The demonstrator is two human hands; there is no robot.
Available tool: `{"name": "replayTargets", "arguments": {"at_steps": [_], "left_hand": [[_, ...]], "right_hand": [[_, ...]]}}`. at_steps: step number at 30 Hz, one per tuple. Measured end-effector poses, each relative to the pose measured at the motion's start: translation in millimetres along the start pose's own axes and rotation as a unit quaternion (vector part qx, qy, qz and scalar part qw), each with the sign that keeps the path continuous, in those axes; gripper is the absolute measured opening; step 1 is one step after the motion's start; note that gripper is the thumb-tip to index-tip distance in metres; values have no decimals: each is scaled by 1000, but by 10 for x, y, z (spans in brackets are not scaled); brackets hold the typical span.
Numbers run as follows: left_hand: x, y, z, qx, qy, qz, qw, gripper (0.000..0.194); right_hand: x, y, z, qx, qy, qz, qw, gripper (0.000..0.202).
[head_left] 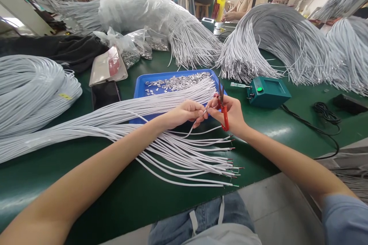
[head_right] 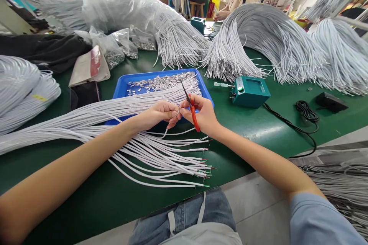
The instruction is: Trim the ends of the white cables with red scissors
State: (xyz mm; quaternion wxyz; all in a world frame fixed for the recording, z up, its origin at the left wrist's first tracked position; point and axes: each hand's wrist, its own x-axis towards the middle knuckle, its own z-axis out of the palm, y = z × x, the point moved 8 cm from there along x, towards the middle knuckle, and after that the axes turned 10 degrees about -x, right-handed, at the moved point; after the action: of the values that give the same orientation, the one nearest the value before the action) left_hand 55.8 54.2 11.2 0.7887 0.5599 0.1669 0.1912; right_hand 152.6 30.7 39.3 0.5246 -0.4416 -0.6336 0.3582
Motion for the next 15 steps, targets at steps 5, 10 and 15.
{"name": "replayTargets", "arguments": {"at_steps": [5,10,15], "left_hand": [[-4,30,13,30,8,16,999,44],[-13,12,-52,60,34,22,997,44],[-15,48,-79,60,55,43,996,42]], "right_hand": [[-11,-14,-7,-10,2,0,1000,26],[-17,-32,-36,-33,18,2,999,25],[-12,-54,-48,-29,24,4,999,24]]}}
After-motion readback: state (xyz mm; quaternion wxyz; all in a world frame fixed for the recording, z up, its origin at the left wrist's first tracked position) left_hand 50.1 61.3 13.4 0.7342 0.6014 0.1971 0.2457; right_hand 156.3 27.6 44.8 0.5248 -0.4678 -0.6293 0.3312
